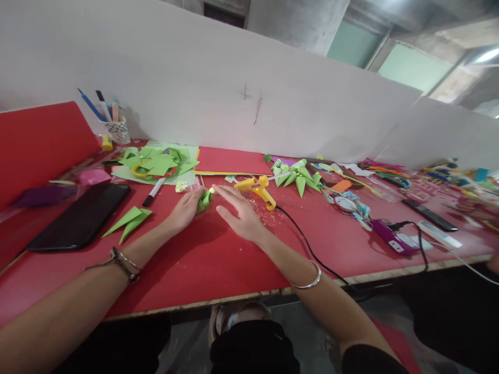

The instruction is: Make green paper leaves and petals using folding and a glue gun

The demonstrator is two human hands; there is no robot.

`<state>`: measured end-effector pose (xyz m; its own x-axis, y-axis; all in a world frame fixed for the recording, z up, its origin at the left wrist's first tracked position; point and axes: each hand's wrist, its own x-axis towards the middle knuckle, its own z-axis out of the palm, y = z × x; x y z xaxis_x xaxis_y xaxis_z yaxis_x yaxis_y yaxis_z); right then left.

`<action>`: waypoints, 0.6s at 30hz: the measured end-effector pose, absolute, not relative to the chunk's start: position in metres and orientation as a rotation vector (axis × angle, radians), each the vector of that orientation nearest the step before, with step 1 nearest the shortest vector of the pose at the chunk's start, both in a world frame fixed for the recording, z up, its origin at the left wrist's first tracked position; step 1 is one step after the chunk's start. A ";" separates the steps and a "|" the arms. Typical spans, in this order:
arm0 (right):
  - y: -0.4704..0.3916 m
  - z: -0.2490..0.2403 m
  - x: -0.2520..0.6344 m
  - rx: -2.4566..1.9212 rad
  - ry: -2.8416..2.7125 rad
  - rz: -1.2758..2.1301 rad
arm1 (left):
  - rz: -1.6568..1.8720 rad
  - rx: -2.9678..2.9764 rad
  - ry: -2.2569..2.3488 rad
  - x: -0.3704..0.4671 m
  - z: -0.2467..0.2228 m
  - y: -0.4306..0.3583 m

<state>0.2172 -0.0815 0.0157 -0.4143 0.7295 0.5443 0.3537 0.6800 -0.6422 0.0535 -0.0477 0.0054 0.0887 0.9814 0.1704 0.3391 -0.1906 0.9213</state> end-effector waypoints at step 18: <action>-0.074 0.010 0.216 -0.758 -1.836 0.566 | 0.614 1.387 0.937 0.055 0.010 -0.056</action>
